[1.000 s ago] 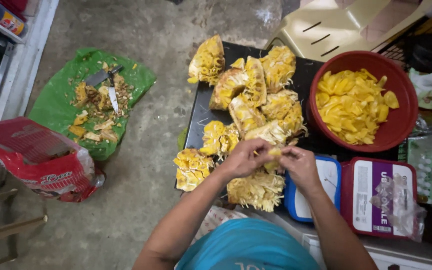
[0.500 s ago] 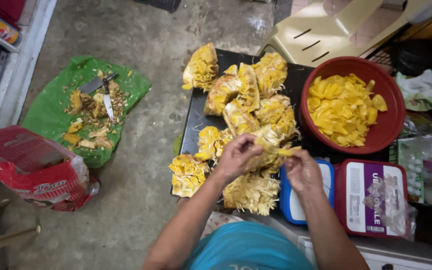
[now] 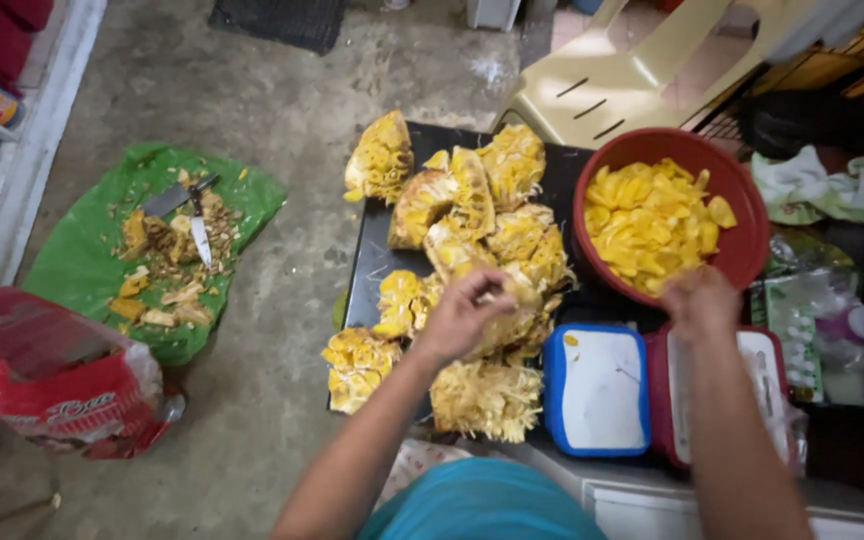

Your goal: Removing jackfruit bulbs from the fruit and placing them into a bowl.

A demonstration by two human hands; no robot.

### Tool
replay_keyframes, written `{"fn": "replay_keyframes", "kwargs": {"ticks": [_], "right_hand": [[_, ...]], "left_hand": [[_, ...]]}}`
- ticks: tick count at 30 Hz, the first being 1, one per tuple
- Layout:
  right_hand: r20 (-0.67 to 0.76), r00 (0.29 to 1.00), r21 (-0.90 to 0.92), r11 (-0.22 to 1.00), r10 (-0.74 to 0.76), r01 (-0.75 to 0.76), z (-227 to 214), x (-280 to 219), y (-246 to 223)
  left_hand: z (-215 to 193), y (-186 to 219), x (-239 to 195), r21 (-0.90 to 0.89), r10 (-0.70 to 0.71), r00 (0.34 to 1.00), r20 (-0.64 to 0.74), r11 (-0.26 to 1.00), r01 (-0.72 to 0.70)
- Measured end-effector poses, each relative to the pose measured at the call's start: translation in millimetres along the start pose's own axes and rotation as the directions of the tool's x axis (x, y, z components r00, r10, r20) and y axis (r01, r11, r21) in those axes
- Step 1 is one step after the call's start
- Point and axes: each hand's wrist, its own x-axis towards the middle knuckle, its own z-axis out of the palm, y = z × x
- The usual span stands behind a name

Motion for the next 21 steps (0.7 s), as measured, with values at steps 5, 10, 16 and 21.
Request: {"fn": "replay_keyframes", "kwargs": {"ticks": [5, 10, 16, 21], "right_hand": [[0.512, 0.806, -0.09, 0.952, 0.296, -0.292, 129, -183, -33], [0.566, 0.786, -0.076, 0.966, 0.247, -0.248, 116, -199, -2], [0.553, 0.809, -0.024, 0.975, 0.199, -0.223, 95, -184, 24], [0.515, 0.837, 0.07, 0.964, 0.186, -0.257, 78, -175, 19]], "left_hand": [[30, 8, -6, 0.651, 0.098, 0.98, 0.172, 0.735, -0.188], [42, -1, 0, 0.759, 0.159, 0.937, 0.311, 0.552, -0.346], [50, -23, 6, 0.521, -0.216, 0.968, 0.129, 0.845, 0.119], [41, -42, 31, 0.177, -0.26, 0.95, 0.171, 0.957, 0.23]]}}
